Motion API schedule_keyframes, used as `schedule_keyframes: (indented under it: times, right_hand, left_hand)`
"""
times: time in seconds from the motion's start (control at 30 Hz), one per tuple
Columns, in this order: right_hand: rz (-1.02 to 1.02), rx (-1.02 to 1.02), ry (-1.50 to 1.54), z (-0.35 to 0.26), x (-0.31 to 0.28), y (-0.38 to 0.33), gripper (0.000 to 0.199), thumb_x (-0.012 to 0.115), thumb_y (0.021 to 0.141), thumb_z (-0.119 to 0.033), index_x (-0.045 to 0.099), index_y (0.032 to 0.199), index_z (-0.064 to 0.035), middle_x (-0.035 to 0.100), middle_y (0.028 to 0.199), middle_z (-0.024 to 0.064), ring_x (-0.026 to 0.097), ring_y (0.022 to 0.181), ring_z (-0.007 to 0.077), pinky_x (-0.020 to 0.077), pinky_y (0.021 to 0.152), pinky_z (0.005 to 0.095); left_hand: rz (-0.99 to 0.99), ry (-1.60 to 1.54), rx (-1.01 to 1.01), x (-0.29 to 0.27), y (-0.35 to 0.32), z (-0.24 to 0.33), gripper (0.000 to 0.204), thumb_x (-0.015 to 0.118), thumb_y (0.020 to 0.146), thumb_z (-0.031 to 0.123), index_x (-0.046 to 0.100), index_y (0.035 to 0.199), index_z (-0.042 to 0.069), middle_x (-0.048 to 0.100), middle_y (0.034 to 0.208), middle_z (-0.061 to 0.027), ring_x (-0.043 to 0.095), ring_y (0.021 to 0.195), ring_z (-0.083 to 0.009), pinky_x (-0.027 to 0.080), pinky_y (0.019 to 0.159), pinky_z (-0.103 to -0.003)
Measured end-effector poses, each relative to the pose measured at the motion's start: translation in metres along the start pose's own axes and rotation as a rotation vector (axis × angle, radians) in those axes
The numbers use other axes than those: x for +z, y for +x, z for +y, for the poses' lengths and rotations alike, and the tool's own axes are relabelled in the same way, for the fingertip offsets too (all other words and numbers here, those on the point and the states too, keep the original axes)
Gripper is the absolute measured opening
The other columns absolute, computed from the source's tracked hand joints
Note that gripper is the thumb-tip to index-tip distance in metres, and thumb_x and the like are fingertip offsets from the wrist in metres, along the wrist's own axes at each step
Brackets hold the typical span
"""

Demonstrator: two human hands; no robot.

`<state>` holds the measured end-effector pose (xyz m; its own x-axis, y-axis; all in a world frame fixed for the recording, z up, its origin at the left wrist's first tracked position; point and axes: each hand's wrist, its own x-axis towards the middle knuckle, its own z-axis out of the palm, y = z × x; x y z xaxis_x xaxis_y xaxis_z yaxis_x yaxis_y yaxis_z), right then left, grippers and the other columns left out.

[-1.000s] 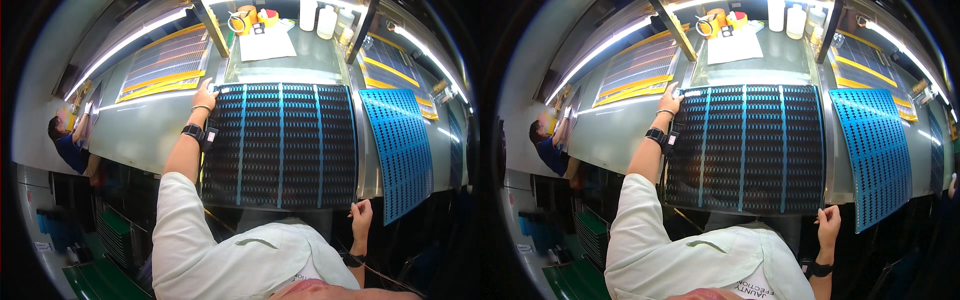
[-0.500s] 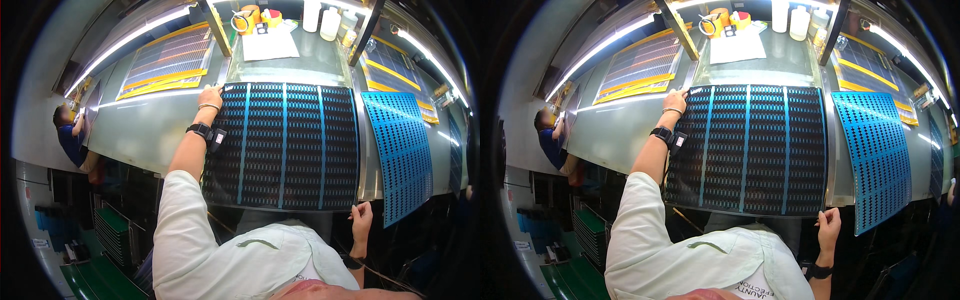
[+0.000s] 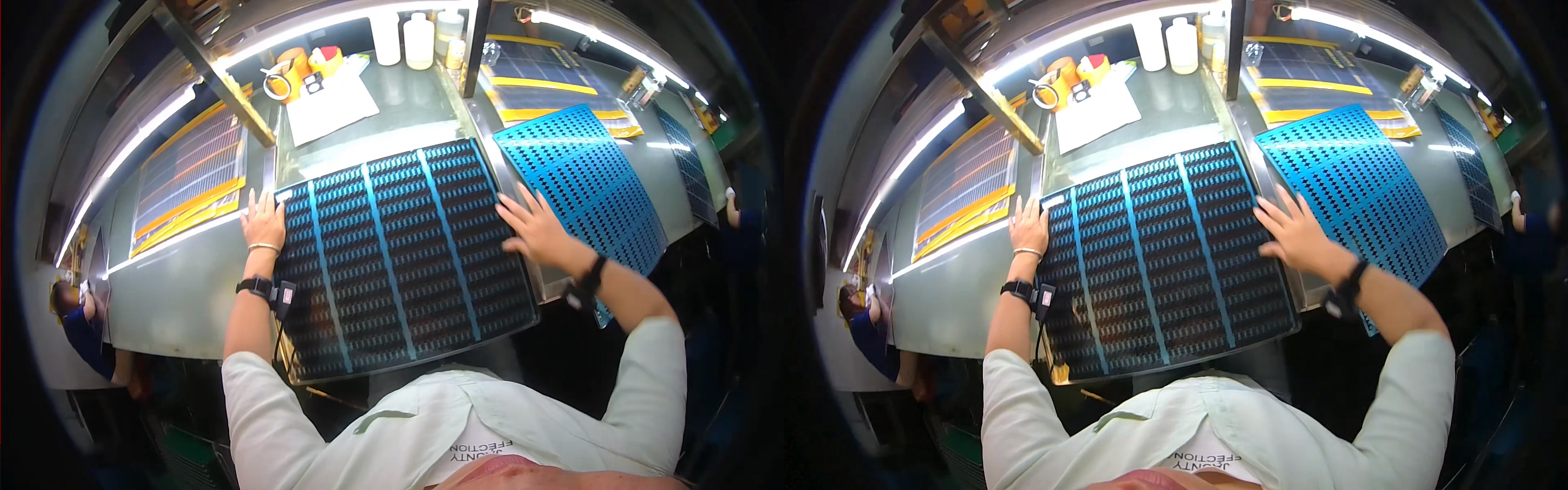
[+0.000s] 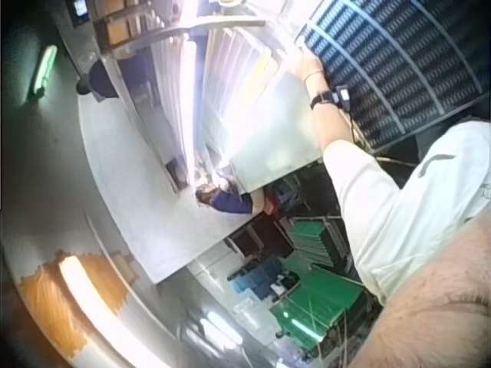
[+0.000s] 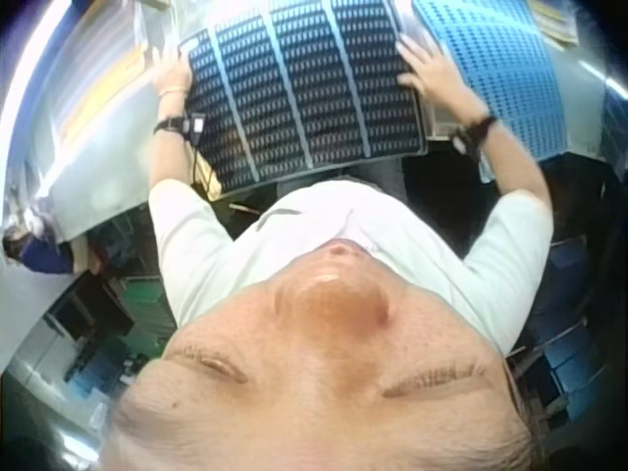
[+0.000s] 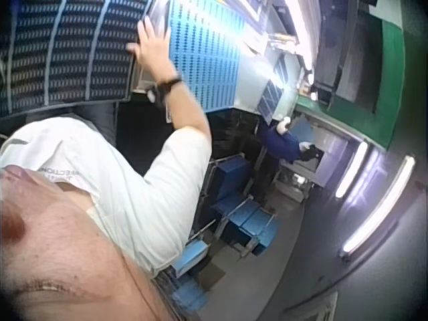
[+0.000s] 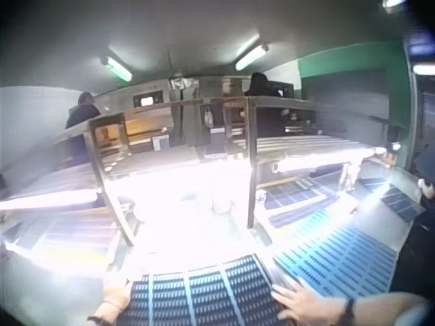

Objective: Inspecting and sorting large patterned sheets on a light table.

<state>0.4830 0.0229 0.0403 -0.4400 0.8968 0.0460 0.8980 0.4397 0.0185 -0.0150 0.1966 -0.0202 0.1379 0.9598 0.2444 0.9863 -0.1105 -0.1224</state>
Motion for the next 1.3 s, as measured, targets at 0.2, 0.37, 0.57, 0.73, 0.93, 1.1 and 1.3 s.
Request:
schedule_keyframes:
  times: [0.2, 0.37, 0.57, 0.73, 0.93, 1.1, 1.3]
  right_hand:
    - [-0.034, 0.084, -0.103, 0.059, 0.041, 0.123, 0.064, 0.048, 0.084, -0.049, 0.039, 0.130, -0.0052, 0.035, 0.137, 0.0097, 0.024, 0.129, 0.0391, 0.0215, 0.101, 0.0558]
    - [0.071, 0.073, -0.170, 0.056, 0.041, 0.141, 0.058, 0.046, 0.086, -0.046, 0.042, 0.127, -0.0048, 0.039, 0.134, 0.0102, 0.027, 0.128, 0.0350, 0.0236, 0.102, 0.0522]
    - [0.020, 0.158, -0.092, 0.065, 0.053, 0.146, 0.056, 0.044, 0.089, -0.040, 0.035, 0.132, -0.0050, 0.033, 0.138, 0.0116, 0.029, 0.127, 0.0348, 0.0233, 0.102, 0.0497]
    - [0.033, 0.084, -0.010, 0.039, 0.040, 0.069, 0.056, 0.044, 0.089, -0.037, 0.031, 0.134, -0.0061, 0.028, 0.141, 0.0113, 0.024, 0.130, 0.0355, 0.0203, 0.104, 0.0492]
    - [-0.047, 0.122, 0.192, -0.049, 0.000, -0.080, 0.064, 0.057, 0.080, -0.036, 0.037, 0.130, -0.0020, 0.027, 0.142, 0.0092, 0.020, 0.132, 0.0346, 0.0176, 0.105, 0.0504]
    - [-0.052, 0.115, 0.241, -0.064, -0.001, -0.132, 0.060, 0.058, 0.078, -0.037, 0.046, 0.124, 0.0000, 0.030, 0.141, 0.0108, 0.020, 0.132, 0.0350, 0.0173, 0.105, 0.0506]
    - [0.411, 0.271, 0.378, -0.051, 0.024, -0.127, 0.036, 0.058, 0.076, -0.003, 0.055, 0.112, 0.0002, 0.051, 0.118, 0.0133, 0.043, 0.115, 0.0325, 0.0348, 0.095, 0.0405]
  left_hand:
    - [-0.066, -0.020, -0.053, 0.001, -0.007, -0.001, 0.046, 0.038, 0.091, 0.038, 0.038, 0.133, 0.017, 0.033, 0.140, 0.0021, 0.022, 0.133, -0.0239, 0.020, 0.103, -0.056]
    - [-0.090, 0.018, -0.076, -0.001, -0.014, -0.005, 0.047, 0.036, 0.092, 0.038, 0.035, 0.135, 0.018, 0.030, 0.142, 0.0023, 0.021, 0.133, -0.0242, 0.018, 0.103, -0.056]
    - [-0.132, -0.086, -0.119, 0.007, -0.006, 0.002, 0.056, 0.035, 0.091, 0.044, 0.024, 0.139, 0.018, 0.020, 0.146, 0.0015, 0.013, 0.136, -0.0270, 0.013, 0.103, -0.060]
    - [-0.166, -0.038, -0.152, 0.011, -0.004, 0.000, 0.056, 0.032, 0.092, 0.046, 0.023, 0.140, 0.018, 0.017, 0.147, 0.0031, 0.012, 0.136, -0.0250, 0.011, 0.103, -0.060]
    - [-0.214, 0.045, -0.196, 0.012, -0.003, 0.001, 0.064, 0.024, 0.091, 0.053, 0.020, 0.141, 0.013, 0.014, 0.148, 0.0000, 0.009, 0.137, -0.0228, 0.011, 0.104, -0.060]
    - [-0.239, 0.115, -0.285, 0.011, -0.025, -0.003, 0.066, 0.023, 0.091, 0.055, 0.020, 0.141, 0.011, 0.014, 0.148, -0.0026, 0.008, 0.137, -0.0236, 0.012, 0.103, -0.060]
    - [0.079, -0.145, -0.259, 0.013, -0.190, -0.028, 0.067, 0.039, 0.088, 0.051, 0.022, 0.140, 0.011, 0.015, 0.147, -0.0119, 0.012, 0.135, -0.0343, 0.017, 0.099, -0.063]
